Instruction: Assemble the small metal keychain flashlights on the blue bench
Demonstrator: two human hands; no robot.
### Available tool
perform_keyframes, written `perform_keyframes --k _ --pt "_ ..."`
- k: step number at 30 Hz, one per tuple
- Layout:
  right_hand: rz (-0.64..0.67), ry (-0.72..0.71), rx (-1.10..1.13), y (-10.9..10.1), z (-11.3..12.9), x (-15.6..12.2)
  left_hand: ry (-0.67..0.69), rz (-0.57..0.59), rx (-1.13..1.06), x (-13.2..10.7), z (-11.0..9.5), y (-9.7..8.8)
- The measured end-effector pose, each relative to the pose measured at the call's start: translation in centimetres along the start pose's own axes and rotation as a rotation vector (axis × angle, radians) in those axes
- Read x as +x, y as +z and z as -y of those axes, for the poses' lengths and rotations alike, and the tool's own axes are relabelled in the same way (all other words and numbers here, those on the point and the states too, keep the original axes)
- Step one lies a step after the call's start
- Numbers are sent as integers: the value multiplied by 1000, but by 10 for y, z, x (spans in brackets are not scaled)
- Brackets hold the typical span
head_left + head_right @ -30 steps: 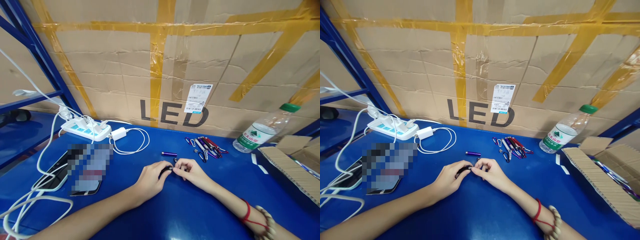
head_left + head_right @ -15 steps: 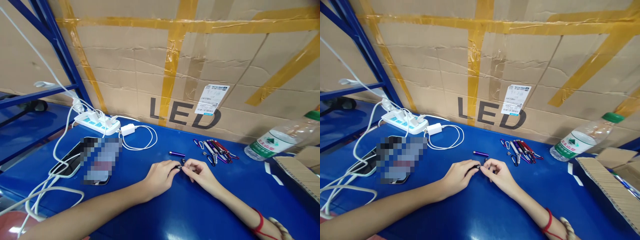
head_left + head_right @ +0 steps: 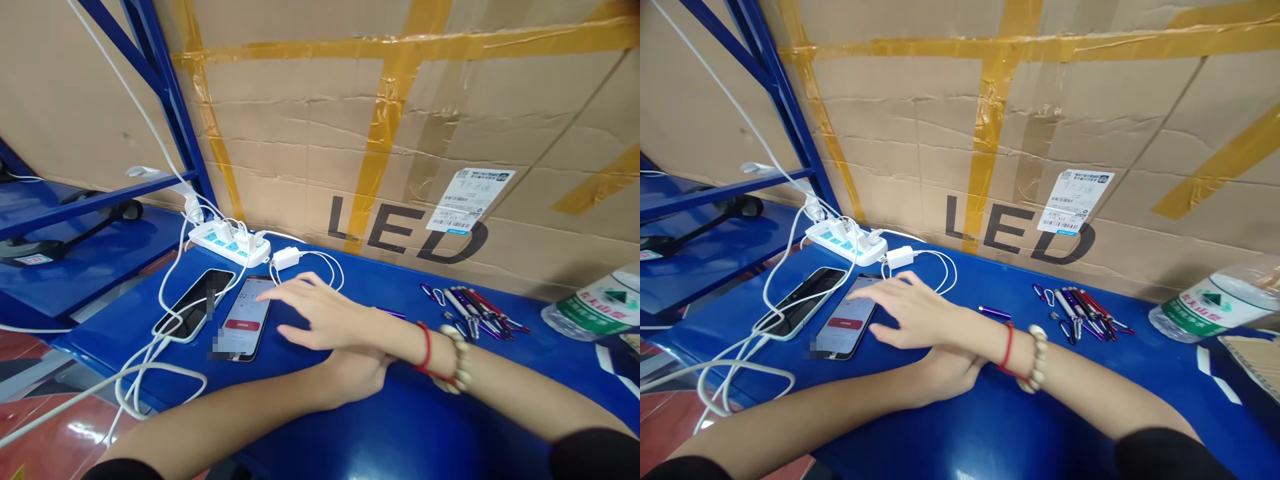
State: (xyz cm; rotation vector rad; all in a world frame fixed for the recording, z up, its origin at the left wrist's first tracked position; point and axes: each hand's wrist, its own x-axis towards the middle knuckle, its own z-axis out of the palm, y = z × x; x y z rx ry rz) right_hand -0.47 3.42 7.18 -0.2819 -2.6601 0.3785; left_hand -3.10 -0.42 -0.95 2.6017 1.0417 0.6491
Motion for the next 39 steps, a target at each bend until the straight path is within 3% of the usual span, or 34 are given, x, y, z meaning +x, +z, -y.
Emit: perform_keyframes --k 6,10,13,17,31,39 --pt "-3 -117 -39 53 -22 83 171 -9 51 -2 -1 -4" --pt "77 -104 -2 74 -31 108 164 -52 -6 -3 1 -1" --pt "114 -58 13 81 -33 111 191 -39 -6 -5 3 2" --pt "28 -50 22 84 -34 106 263 1 32 -6 5 3" --pt "1 41 -46 79 -35 101 395 27 134 -7 8 6" --pt "142 -59 46 77 -31 102 411 43 156 -6 7 3"
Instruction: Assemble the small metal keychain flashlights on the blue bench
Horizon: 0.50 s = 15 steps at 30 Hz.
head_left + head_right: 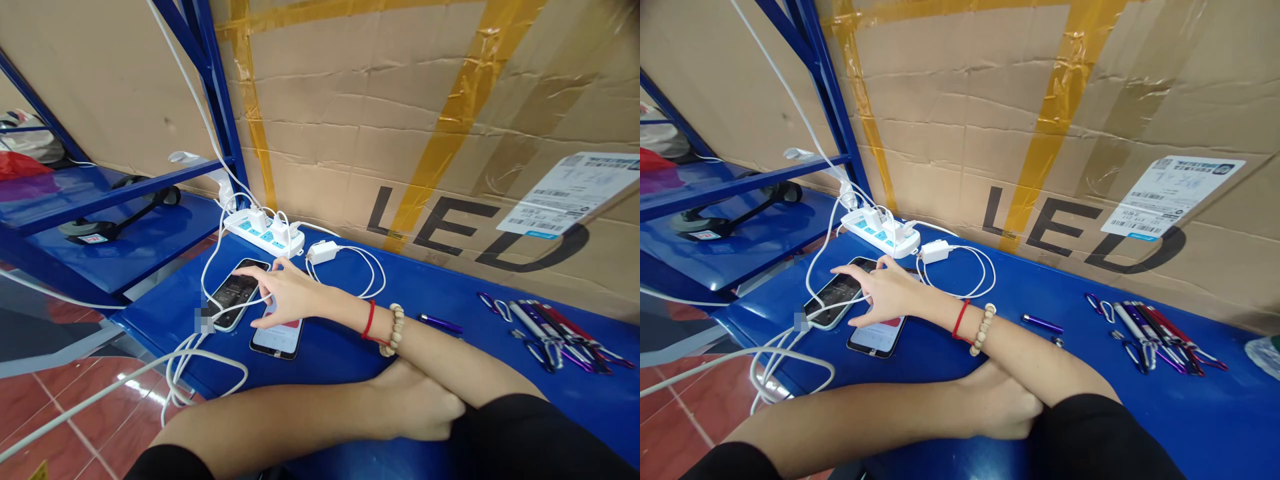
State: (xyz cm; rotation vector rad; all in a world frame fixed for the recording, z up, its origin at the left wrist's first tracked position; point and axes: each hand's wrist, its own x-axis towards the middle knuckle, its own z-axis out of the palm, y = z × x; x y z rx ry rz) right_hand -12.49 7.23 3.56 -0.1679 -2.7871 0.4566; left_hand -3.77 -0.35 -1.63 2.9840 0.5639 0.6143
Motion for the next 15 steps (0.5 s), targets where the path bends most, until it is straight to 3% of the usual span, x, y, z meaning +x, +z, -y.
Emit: perform_keyframes --k 8,15 --pt "22 -27 5 4 1 3 -19 25 -41 0 1 0" --pt "51 -27 -3 1 5 7 -47 -24 -91 0 2 6"
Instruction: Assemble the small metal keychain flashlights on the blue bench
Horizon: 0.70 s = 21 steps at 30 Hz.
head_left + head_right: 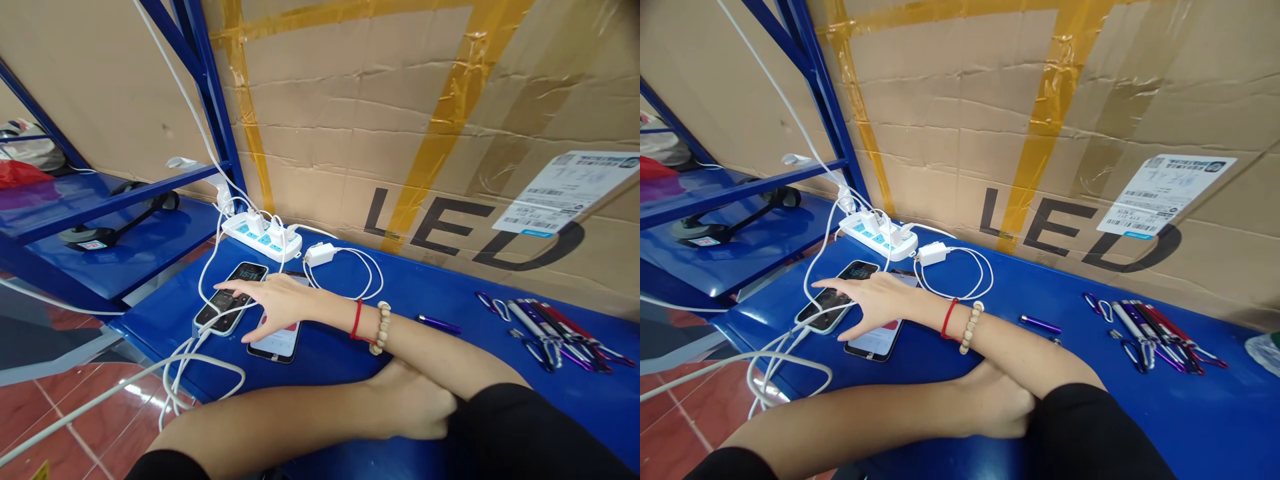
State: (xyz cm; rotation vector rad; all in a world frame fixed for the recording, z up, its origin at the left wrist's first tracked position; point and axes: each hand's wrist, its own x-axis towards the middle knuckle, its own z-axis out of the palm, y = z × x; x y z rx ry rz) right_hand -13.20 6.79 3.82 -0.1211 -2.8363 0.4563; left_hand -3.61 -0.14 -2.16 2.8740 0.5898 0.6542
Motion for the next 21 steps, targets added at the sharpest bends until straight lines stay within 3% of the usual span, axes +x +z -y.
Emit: perform_keyframes --k 8,13,21 --pt "32 -23 -37 3 -1 3 -15 19 -27 0 1 -1" --pt "-18 -22 -3 3 2 1 -20 26 -19 0 1 -2" --pt "-122 -114 -138 -19 7 -6 -33 32 -4 2 -2 -10"
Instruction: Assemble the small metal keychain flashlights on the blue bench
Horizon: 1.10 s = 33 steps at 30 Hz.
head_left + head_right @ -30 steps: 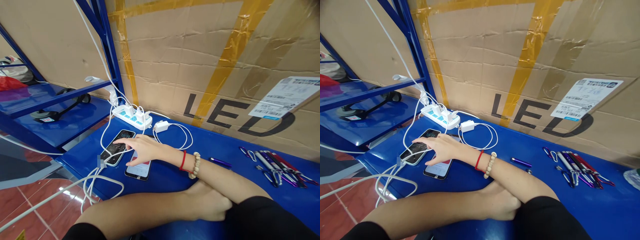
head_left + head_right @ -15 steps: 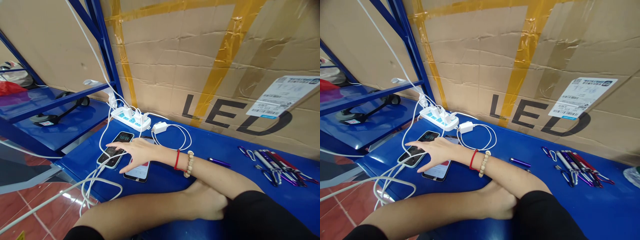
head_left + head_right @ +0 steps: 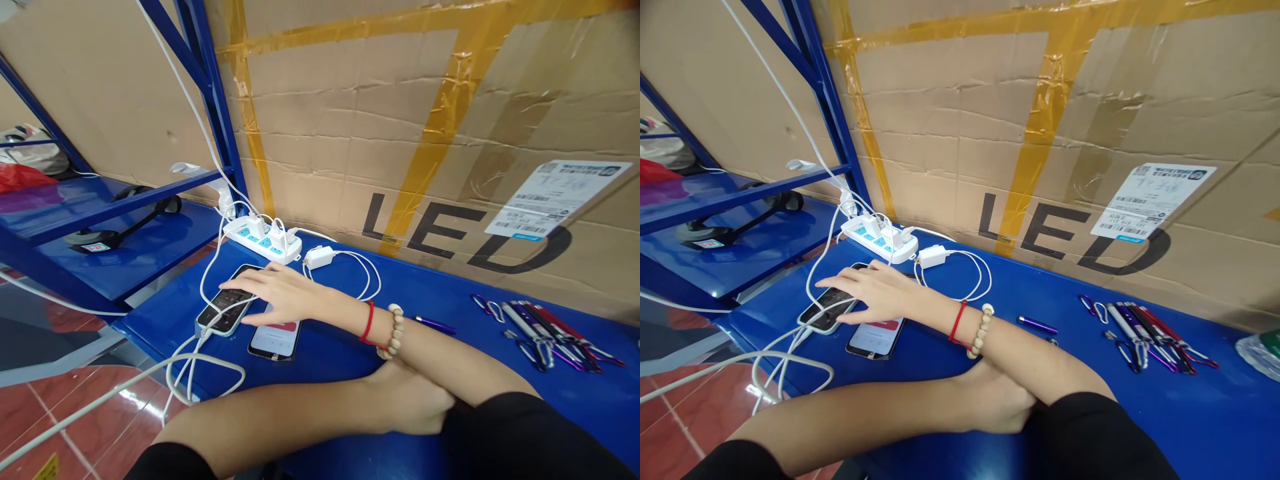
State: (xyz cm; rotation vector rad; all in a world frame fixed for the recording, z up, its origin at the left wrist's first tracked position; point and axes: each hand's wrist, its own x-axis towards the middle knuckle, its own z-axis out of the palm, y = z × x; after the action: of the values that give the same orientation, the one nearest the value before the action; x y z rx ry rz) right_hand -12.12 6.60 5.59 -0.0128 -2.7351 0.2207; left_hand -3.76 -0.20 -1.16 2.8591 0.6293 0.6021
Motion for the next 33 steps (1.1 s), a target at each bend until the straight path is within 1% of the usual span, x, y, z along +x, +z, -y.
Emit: perform_keyframes --k 3,5,7,8,10,12,14,17,19,22,25,28,33 --pt "17 -13 -83 -23 6 -9 -85 -27 -13 0 0 -3" --pt "37 -6 -106 -42 16 -24 -199 -58 -48 0 0 -5" --pt "50 61 -109 -60 27 -47 -289 -84 -82 0 -2 -7" --pt "42 107 -113 -67 32 -62 -306 -88 -94 0 -2 -8" --pt "43 219 -122 -77 41 -95 -296 -73 -92 0 -5 -10" --pt "31 353 -138 -80 48 -132 -284 -47 -72 -1 -7 -13" --pt "10 475 -145 -77 53 -169 -318 -20 -65 -1 -8 -15" --pt "-128 636 -134 -66 61 -214 -366 29 -86 -2 -10 -18" --pt "-206 686 -96 -59 67 -232 -339 54 -88 -2 -11 -18" --pt "-291 710 -103 -53 77 -245 -296 46 -98 -1 -12 -18" --pt "-400 720 -161 -52 84 -247 -345 3 -149 -1 -14 -19" --pt "-503 747 -192 -52 89 -249 -383 -10 -194 -1 -16 -22" --pt "-546 766 -177 -51 94 -255 -408 -14 -245 0 -19 -25"
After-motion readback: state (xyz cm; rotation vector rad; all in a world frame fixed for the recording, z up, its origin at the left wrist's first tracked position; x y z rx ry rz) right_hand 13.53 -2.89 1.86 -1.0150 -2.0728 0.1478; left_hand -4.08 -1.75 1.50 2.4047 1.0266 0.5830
